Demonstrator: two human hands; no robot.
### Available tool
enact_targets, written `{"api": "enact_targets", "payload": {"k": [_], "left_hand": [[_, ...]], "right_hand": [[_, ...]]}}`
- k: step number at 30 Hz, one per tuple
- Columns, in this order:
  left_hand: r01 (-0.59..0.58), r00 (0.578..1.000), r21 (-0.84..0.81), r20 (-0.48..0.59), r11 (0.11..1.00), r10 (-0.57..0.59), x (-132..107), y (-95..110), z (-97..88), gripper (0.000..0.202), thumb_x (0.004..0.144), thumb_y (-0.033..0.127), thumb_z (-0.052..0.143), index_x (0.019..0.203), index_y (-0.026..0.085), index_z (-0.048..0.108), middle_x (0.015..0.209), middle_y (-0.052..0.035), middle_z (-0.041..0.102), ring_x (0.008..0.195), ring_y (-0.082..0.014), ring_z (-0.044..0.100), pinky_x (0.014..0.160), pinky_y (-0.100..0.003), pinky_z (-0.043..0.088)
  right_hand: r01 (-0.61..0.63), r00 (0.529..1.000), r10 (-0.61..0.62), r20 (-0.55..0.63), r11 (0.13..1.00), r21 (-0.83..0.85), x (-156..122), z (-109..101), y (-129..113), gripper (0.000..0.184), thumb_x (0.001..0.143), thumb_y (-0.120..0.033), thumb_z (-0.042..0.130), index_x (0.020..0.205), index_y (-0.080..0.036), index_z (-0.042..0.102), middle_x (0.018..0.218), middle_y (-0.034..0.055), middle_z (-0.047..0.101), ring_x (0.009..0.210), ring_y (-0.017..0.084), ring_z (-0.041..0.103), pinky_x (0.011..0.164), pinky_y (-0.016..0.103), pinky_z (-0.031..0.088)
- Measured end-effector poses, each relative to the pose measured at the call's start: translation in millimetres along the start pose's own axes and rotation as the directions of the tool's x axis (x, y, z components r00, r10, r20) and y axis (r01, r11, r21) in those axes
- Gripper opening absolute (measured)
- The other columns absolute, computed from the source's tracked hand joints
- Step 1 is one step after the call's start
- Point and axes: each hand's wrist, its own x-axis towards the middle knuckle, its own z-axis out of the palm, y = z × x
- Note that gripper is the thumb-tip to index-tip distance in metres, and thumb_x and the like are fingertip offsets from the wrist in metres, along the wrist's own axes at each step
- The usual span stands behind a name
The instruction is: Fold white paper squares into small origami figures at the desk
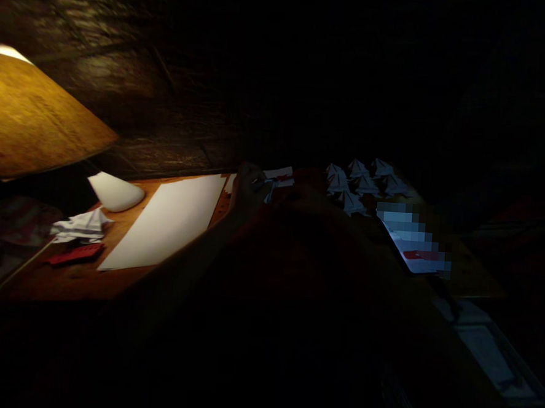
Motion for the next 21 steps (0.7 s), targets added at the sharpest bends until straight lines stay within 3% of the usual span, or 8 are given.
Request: {"api": "enact_targets", "payload": {"k": [8,14,21], "left_hand": [[0.053,0.999,-0.047,-0.006,0.997,-0.053,-1,6,2.8,0.016,0.079,0.016,0.066,0.075,0.020,0.052,0.092,-0.0038,0.051,0.082,-0.0166,0.052,0.072,-0.033,0.052],[0.076,0.997,-0.041,-0.020,0.996,-0.077,-3,8,5.6,0.018,0.079,0.015,0.064,0.073,0.021,0.048,0.084,-0.0017,0.051,0.074,-0.0149,0.051,0.064,-0.030,0.045],[0.131,0.990,-0.074,-0.047,0.989,-0.135,-2,1,7.8,0.021,0.080,0.012,0.066,0.073,0.021,0.048,0.079,0.0003,0.052,0.075,-0.0154,0.052,0.066,-0.029,0.043]], "right_hand": [[0.050,0.998,-0.053,-0.046,0.997,-0.063,1,9,-3,0.008,0.075,-0.023,0.067,0.075,-0.017,0.072,0.081,0.0038,0.074,0.077,0.018,0.067,0.075,0.030,0.051],[0.041,0.973,-0.077,-0.217,0.986,-0.164,1,13,-3,0.011,0.075,-0.024,0.065,0.074,-0.017,0.072,0.076,0.0040,0.072,0.071,0.018,0.064,0.067,0.028,0.048],[0.035,0.979,-0.071,-0.193,0.983,-0.182,3,14,0,0.013,0.076,-0.028,0.068,0.079,-0.017,0.073,0.081,0.0059,0.074,0.075,0.020,0.066,0.069,0.030,0.049]]}}
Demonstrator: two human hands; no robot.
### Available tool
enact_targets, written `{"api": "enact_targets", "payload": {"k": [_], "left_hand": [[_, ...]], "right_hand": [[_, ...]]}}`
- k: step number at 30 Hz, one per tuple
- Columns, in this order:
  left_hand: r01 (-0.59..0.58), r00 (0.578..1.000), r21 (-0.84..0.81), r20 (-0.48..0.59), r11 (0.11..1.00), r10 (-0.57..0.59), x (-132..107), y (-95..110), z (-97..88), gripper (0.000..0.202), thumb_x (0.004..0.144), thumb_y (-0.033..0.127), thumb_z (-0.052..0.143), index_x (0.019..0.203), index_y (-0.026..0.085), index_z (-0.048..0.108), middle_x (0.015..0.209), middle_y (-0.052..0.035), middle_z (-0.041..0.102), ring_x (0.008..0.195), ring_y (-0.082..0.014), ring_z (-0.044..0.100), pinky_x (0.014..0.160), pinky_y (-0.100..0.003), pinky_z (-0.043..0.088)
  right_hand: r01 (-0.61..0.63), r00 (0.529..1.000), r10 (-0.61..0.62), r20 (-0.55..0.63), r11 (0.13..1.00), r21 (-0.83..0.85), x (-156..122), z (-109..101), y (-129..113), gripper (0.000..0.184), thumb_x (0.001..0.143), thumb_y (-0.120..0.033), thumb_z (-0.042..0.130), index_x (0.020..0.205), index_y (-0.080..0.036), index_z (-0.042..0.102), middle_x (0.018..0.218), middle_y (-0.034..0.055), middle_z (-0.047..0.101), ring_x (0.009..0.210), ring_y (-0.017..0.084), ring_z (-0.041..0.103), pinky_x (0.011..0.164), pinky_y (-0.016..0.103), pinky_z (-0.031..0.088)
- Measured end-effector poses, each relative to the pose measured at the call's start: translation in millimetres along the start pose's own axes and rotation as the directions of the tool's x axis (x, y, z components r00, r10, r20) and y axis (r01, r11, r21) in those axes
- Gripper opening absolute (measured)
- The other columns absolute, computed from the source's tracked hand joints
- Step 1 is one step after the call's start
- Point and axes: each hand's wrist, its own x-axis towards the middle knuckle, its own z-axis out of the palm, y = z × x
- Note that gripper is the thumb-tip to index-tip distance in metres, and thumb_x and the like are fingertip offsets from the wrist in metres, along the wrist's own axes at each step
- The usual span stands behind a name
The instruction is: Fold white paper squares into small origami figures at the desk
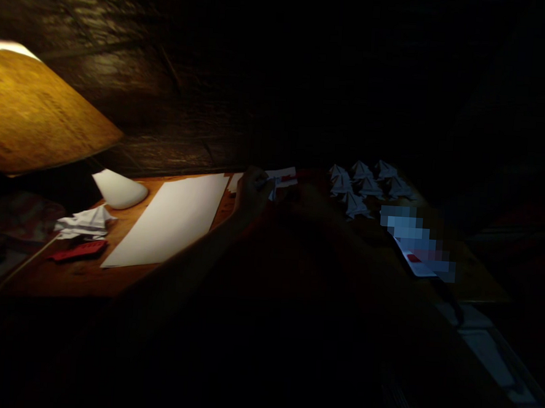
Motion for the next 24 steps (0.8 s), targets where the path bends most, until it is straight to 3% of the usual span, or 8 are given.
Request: {"api": "enact_targets", "payload": {"k": [4,11,16,24], "left_hand": [[0.036,0.999,-0.055,0.009,0.998,-0.035,-1,0,3.0,0.018,0.081,0.017,0.065,0.075,0.021,0.049,0.080,0.0009,0.053,0.073,-0.0142,0.052,0.064,-0.027,0.041],[0.198,0.975,-0.282,0.156,0.939,-0.159,2,6,2.4,0.018,0.077,0.020,0.070,0.083,0.022,0.054,0.073,0.0032,0.056,0.071,-0.0140,0.056,0.066,-0.027,0.046],[0.299,0.950,-0.414,0.212,0.860,-0.228,3,4,1.7,0.016,0.080,0.026,0.072,0.082,0.021,0.057,0.076,0.0015,0.061,0.073,-0.0141,0.059,0.065,-0.027,0.050],[0.291,0.951,-0.414,0.223,0.862,-0.214,3,4,0.4,0.019,0.077,0.029,0.075,0.079,0.021,0.058,0.077,0.0005,0.062,0.072,-0.0139,0.057,0.064,-0.027,0.047]], "right_hand": [[0.000,0.995,-0.003,-0.102,1.000,-0.026,4,-2,7,0.009,0.074,-0.024,0.067,0.077,-0.017,0.071,0.082,0.0061,0.073,0.077,0.020,0.066,0.073,0.031,0.049],[-0.041,0.959,0.044,-0.281,0.999,0.017,7,-9,5,0.009,0.075,-0.025,0.065,0.080,-0.018,0.067,0.079,0.0031,0.069,0.074,0.019,0.062,0.071,0.030,0.047],[0.004,0.953,0.006,-0.302,0.999,0.032,6,-11,0,0.013,0.081,-0.030,0.062,0.083,-0.018,0.068,0.084,0.0044,0.071,0.078,0.019,0.063,0.076,0.032,0.048],[-0.013,0.944,0.015,-0.330,1.000,0.007,5,-13,-3,0.016,0.080,-0.030,0.065,0.088,-0.018,0.071,0.086,0.0064,0.072,0.078,0.021,0.064,0.072,0.033,0.048]]}}
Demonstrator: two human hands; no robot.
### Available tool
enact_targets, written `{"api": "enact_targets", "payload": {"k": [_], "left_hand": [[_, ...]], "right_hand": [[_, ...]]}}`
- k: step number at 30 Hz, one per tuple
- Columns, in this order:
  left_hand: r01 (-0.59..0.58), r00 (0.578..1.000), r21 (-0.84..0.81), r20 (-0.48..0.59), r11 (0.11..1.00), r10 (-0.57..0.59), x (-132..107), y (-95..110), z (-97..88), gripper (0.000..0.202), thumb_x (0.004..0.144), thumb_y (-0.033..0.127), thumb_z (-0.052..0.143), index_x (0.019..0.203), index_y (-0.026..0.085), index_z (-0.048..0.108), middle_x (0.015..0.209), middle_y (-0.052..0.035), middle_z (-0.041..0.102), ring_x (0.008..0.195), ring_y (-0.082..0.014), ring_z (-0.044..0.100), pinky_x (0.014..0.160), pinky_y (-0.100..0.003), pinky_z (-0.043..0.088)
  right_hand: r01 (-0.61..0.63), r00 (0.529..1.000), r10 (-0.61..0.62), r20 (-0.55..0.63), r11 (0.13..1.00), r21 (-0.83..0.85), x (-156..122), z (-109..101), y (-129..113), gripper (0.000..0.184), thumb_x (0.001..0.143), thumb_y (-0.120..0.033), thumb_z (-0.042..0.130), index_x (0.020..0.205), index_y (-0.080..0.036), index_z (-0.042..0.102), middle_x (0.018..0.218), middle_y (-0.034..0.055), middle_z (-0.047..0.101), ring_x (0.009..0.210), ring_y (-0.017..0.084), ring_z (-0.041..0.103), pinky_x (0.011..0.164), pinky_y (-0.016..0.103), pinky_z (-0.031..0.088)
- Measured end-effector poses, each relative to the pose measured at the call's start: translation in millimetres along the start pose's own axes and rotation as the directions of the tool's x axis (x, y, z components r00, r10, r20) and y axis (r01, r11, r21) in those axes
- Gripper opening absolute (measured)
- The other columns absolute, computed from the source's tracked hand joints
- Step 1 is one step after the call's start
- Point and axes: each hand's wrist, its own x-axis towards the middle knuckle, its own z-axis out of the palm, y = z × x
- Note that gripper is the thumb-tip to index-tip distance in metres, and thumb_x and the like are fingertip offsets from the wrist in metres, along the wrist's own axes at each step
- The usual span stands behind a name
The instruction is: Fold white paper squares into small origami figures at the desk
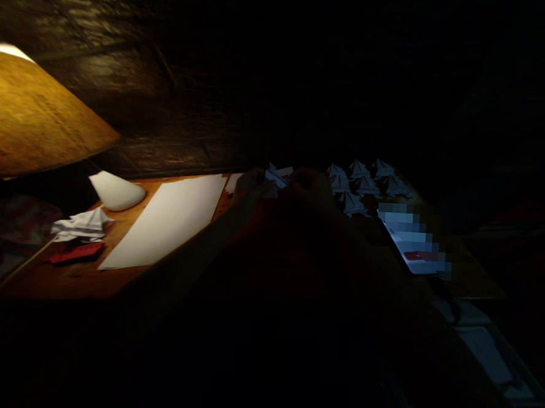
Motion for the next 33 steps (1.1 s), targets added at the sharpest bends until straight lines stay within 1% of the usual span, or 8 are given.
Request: {"api": "enact_targets", "payload": {"k": [5,9,14,19,23,26,30,33], "left_hand": [[0.051,0.998,-0.049,0.035,0.997,-0.049,0.2,2.8,0.9,0.025,0.076,0.037,0.077,0.078,0.021,0.058,0.074,0.0009,0.061,0.066,-0.0122,0.054,0.059,-0.026,0.044],[0.080,0.996,-0.111,0.051,0.991,-0.074,0.8,1.7,0.8,0.024,0.075,0.034,0.078,0.076,0.020,0.058,0.073,0.0019,0.060,0.066,-0.0112,0.055,0.060,-0.024,0.043],[0.111,0.993,-0.203,0.071,0.973,-0.099,0.9,-1.8,1.5,0.025,0.071,0.031,0.082,0.076,0.018,0.061,0.074,0.0018,0.063,0.067,-0.0110,0.057,0.062,-0.024,0.044],[0.115,0.991,-0.235,0.097,0.965,-0.094,0.6,-3.1,0.7,0.024,0.071,0.031,0.083,0.074,0.017,0.063,0.074,0.0006,0.064,0.067,-0.0109,0.057,0.063,-0.024,0.044],[0.158,0.986,-0.265,0.096,0.951,-0.137,0.8,-1.9,-0.7,0.024,0.070,0.030,0.082,0.075,0.018,0.063,0.070,0.0018,0.061,0.062,-0.0101,0.054,0.058,-0.023,0.041],[0.183,0.981,-0.254,0.113,0.950,-0.158,0.9,-0.9,-1.7,0.023,0.071,0.029,0.081,0.076,0.017,0.062,0.072,0.0015,0.062,0.064,-0.0104,0.055,0.060,-0.024,0.042],[0.162,0.984,-0.219,0.110,0.962,-0.141,1.0,-0.9,-2.0,0.021,0.071,0.027,0.080,0.079,0.017,0.062,0.076,0.0009,0.063,0.067,-0.0108,0.057,0.063,-0.024,0.044],[0.170,0.983,-0.201,0.110,0.965,-0.150,1.3,-0.5,-1.9,0.021,0.071,0.027,0.079,0.079,0.018,0.063,0.076,0.0009,0.063,0.067,-0.0111,0.057,0.063,-0.024,0.044]], "right_hand": [[0.020,0.999,-0.020,-0.024,1.000,0.002,-2.1,-2.2,-5.4,0.017,0.082,-0.034,0.064,0.086,-0.018,0.072,0.082,0.0058,0.072,0.076,0.020,0.064,0.069,0.032,0.047],[0.020,0.998,-0.021,-0.051,1.000,-0.024,-2.4,-4.4,-8.5,0.019,0.083,-0.034,0.064,0.081,-0.017,0.070,0.077,0.0064,0.070,0.072,0.020,0.063,0.066,0.031,0.045],[0.011,0.998,-0.016,-0.066,0.997,-0.075,-1.7,-5.2,-7.1,0.014,0.079,-0.029,0.067,0.081,-0.016,0.072,0.075,0.0057,0.071,0.068,0.018,0.061,0.062,0.029,0.043],[0.040,0.996,-0.048,-0.075,0.994,-0.105,0.8,-3.3,-2.4,0.015,0.079,-0.026,0.065,0.082,-0.014,0.074,0.074,0.0056,0.071,0.065,0.017,0.061,0.061,0.028,0.042],[0.044,0.997,-0.050,-0.066,0.995,-0.088,2.1,-5.0,-2.0,0.017,0.080,-0.029,0.066,0.083,-0.015,0.075,0.076,0.0060,0.073,0.068,0.018,0.062,0.062,0.028,0.043],[0.039,0.996,-0.045,-0.076,0.995,-0.087,0.9,-8.1,-4.9,0.017,0.079,-0.031,0.067,0.082,-0.016,0.075,0.076,0.0063,0.072,0.068,0.018,0.062,0.062,0.029,0.044],[0.004,0.997,-0.006,-0.075,1.000,-0.030,-1.3,-9.6,-7.6,0.016,0.077,-0.030,0.067,0.079,-0.016,0.073,0.075,0.0058,0.072,0.069,0.018,0.062,0.064,0.029,0.045],[-0.043,0.998,0.049,-0.048,0.993,0.110,-1.4,-7.7,-5.2,0.014,0.075,-0.031,0.067,0.075,-0.017,0.071,0.073,0.0046,0.070,0.068,0.018,0.061,0.063,0.029,0.045]]}}
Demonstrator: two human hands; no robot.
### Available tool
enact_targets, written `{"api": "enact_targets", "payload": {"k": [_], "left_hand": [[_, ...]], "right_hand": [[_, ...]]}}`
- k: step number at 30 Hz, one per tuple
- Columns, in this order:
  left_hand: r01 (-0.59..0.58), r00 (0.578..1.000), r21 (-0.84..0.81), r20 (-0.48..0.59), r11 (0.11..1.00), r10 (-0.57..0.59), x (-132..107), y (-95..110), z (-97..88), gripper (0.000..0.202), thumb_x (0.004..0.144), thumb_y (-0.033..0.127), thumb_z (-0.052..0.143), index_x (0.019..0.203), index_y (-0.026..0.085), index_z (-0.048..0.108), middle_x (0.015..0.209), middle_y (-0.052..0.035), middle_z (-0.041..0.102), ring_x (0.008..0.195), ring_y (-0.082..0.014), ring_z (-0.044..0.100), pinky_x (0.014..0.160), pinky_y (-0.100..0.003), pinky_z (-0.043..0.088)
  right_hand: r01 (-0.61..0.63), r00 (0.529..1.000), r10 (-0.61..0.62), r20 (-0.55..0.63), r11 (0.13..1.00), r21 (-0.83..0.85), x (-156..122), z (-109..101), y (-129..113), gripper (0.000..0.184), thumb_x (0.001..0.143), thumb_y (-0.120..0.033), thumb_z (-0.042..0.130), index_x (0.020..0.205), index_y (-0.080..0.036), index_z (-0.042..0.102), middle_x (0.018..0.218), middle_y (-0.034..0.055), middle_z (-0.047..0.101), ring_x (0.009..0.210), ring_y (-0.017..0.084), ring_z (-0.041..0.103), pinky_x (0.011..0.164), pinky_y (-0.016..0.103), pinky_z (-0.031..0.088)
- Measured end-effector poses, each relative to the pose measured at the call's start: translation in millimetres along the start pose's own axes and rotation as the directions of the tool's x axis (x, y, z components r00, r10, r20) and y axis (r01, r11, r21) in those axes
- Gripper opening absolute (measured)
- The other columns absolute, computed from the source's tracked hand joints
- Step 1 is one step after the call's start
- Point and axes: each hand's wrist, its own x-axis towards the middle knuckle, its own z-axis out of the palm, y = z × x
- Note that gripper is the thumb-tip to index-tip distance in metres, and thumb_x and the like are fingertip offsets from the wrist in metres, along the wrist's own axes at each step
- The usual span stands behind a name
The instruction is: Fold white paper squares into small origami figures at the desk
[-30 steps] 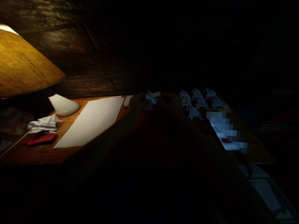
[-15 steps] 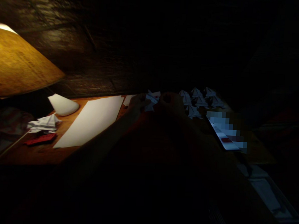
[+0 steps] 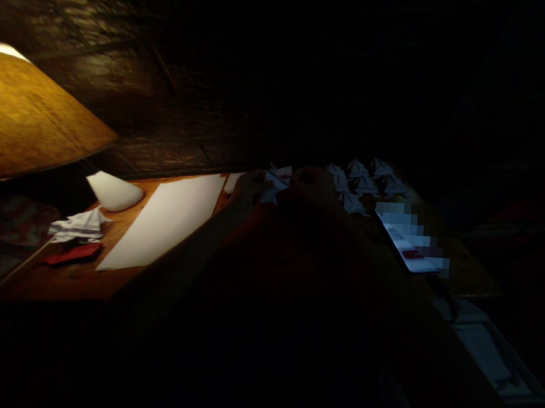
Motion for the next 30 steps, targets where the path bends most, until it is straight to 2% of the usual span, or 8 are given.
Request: {"api": "enact_targets", "payload": {"k": [3,7,16,21,23,26,28,30], "left_hand": [[-0.005,1.000,0.012,-0.008,1.000,0.005,1,0,-0.3,0.020,0.070,0.027,0.078,0.077,0.017,0.062,0.075,0.0013,0.062,0.067,-0.0111,0.056,0.063,-0.024,0.044],[-0.001,1.000,0.055,-0.015,0.998,0.002,4,-2,-1.8,0.021,0.069,0.029,0.078,0.076,0.017,0.062,0.072,0.0021,0.061,0.067,-0.0114,0.055,0.063,-0.024,0.042],[0.085,0.985,0.230,0.125,0.969,-0.117,1,3,-4.1,0.026,0.073,0.040,0.077,0.073,0.017,0.064,0.067,0.0021,0.056,0.066,-0.0125,0.053,0.064,-0.026,0.039],[0.113,0.955,0.379,0.215,0.919,-0.207,0,2,-6.3,0.024,0.078,0.041,0.072,0.077,0.016,0.071,0.068,-0.0013,0.062,0.064,-0.0136,0.054,0.059,-0.027,0.036],[0.073,0.934,0.455,0.282,0.888,-0.221,-2,1,-6.3,0.023,0.080,0.039,0.071,0.076,0.016,0.070,0.067,-0.0008,0.061,0.059,-0.0116,0.049,0.056,-0.026,0.033],[-0.066,0.904,0.543,0.387,0.837,-0.180,-4,0,-4.5,0.022,0.081,0.034,0.072,0.070,0.016,0.066,0.069,-0.0002,0.059,0.059,-0.0107,0.047,0.057,-0.026,0.034],[-0.175,0.915,0.569,0.396,0.803,-0.082,-4,-2,-3.2,0.019,0.079,0.030,0.074,0.069,0.016,0.065,0.074,-0.0005,0.059,0.066,-0.0127,0.051,0.063,-0.027,0.039],[-0.247,0.937,0.580,0.346,0.776,0.040,-3,-5,-3.2,0.014,0.079,0.026,0.074,0.072,0.017,0.066,0.080,-0.0012,0.060,0.075,-0.0152,0.055,0.071,-0.029,0.042]], "right_hand": [[-0.066,0.997,0.061,0.049,0.992,0.111,1,2,5,0.018,0.075,-0.035,0.068,0.074,-0.017,0.069,0.073,0.0040,0.069,0.067,0.017,0.060,0.062,0.029,0.045],[-0.088,0.994,0.077,0.077,0.986,0.144,5,3,12,0.021,0.076,-0.038,0.066,0.075,-0.018,0.070,0.076,0.0043,0.070,0.070,0.017,0.061,0.064,0.029,0.046],[-0.113,0.991,0.107,-0.081,0.991,-0.069,12,-2,21,0.019,0.079,-0.033,0.063,0.078,-0.016,0.071,0.074,0.0048,0.069,0.070,0.018,0.061,0.064,0.030,0.044],[-0.156,0.988,0.154,-0.031,0.984,-0.085,13,-2,23,0.014,0.076,-0.031,0.063,0.074,-0.018,0.069,0.068,0.0028,0.066,0.066,0.018,0.059,0.060,0.029,0.042],[-0.158,0.987,0.158,-0.009,0.985,-0.065,12,-2,22,0.013,0.075,-0.030,0.063,0.074,-0.018,0.068,0.067,0.0022,0.065,0.065,0.017,0.058,0.060,0.029,0.042],[-0.152,0.988,0.152,-0.001,0.987,-0.047,10,-1,20,0.014,0.074,-0.031,0.062,0.073,-0.018,0.067,0.066,0.0016,0.064,0.062,0.016,0.056,0.060,0.029,0.041],[-0.152,0.988,0.152,-0.004,0.987,-0.052,10,-1,19,0.014,0.073,-0.030,0.063,0.072,-0.018,0.067,0.066,0.0014,0.064,0.062,0.016,0.056,0.062,0.030,0.042],[-0.149,0.989,0.148,-0.010,0.987,-0.059,10,-1,18,0.012,0.073,-0.029,0.064,0.072,-0.018,0.068,0.067,0.0013,0.064,0.064,0.016,0.057,0.065,0.031,0.044]]}}
